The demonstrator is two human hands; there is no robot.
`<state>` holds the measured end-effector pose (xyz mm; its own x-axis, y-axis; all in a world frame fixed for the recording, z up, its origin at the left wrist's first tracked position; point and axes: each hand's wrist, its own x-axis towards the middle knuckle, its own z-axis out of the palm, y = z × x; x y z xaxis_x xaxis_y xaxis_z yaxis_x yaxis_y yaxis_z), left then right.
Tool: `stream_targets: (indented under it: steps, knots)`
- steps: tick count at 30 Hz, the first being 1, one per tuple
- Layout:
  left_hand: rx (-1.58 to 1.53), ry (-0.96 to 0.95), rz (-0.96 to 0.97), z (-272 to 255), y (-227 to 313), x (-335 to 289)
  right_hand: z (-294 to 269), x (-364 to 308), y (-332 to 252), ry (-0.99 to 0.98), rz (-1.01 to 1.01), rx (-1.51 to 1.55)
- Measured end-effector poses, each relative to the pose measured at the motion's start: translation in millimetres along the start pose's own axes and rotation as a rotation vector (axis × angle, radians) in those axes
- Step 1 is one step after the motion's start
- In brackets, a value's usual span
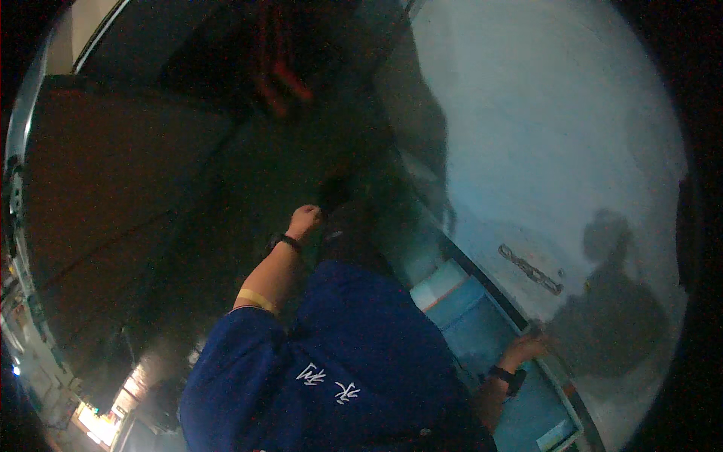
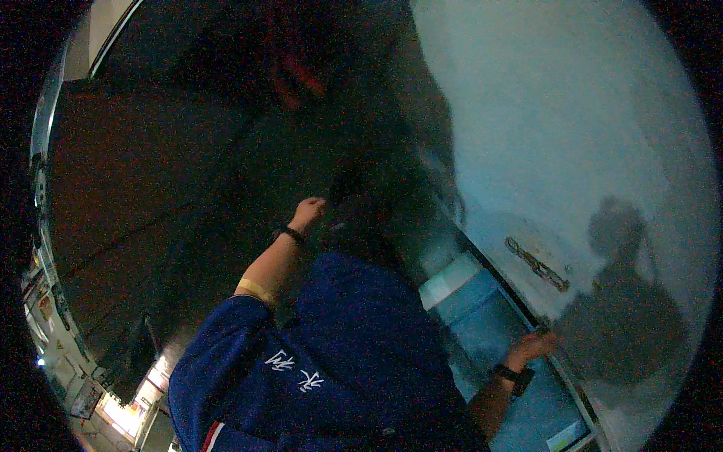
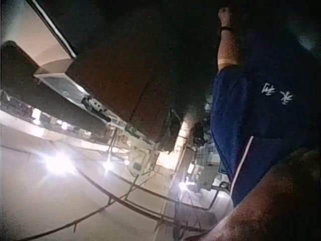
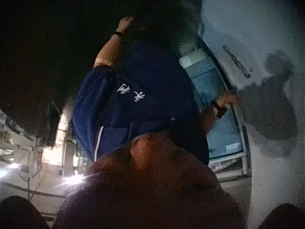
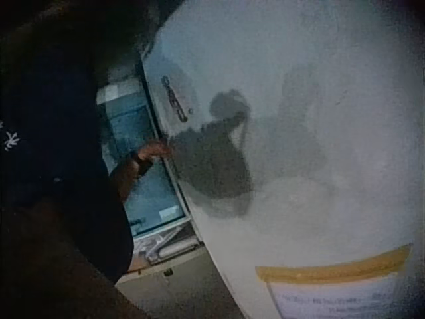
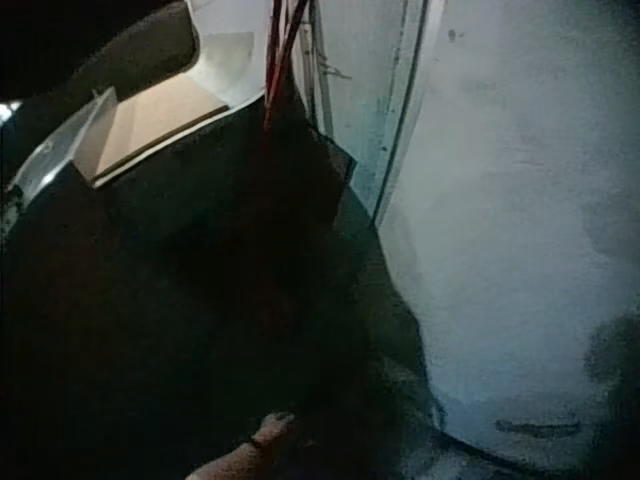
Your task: The person is feeding copper sheets into an industrial cleaning or processing machine and then moving them to a storage area.
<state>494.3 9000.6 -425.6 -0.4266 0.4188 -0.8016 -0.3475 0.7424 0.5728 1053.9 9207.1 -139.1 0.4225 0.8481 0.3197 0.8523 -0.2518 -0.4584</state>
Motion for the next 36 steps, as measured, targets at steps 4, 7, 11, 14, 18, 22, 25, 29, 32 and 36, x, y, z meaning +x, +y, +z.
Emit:
stream_targets:
  steps: [4, 7, 11, 14, 18, 22, 25, 29, 32, 36]
  knots:
    - [1.017, -0.043, 0.503, -42.4, -147.1, 31.7, 3.2, -17.3, 7.9, -0.221, 0.073, 0.228]
    - [0.928, -0.109, 0.249, -54.6, -138.9, 16.1, 14.2, -58.3, -147.8, -0.191, 0.184, 0.155]
    - [1.078, -0.248, 0.27, -72.2, -106.0, 49.3, 0.0, -48.4, -82.6, -0.38, 0.003, -0.011]
    - [0.798, -0.234, 0.408, -107.0, -126.1, 89.7, 12.9, -39.6, -71.7, -0.358, 0.018, 0.0]
    - [0.767, 0.069, 0.203, -100.5, -34.5, 96.0, 26.1, -57.9, -129.7, -0.128, 0.528, 0.533]
    - [1.007, 0.121, 0.441, -111.1, -29.0, 127.5, 25.4, -45.6, -80.2, -0.101, 0.497, 0.461]
    - [0.822, 0.204, 0.466, -107.1, -38.3, 137.4, 28.4, -60.8, -89.1, -0.156, 0.434, 0.392]
    - [0.955, 0.01, 0.377, -93.6, -36.6, 118.6, 29.6, -90.4, -138.3, -0.024, 0.448, 0.319]
    - [0.718, -0.043, 0.303, -79.8, -42.2, 101.8, 25.3, -101.5, -153.7, -0.02, 0.512, 0.342]
    - [0.231, -0.365, -0.058, -92.7, -7.2, 78.5, 15.7, -117.1, -120.6, 0.07, 0.469, 0.315]
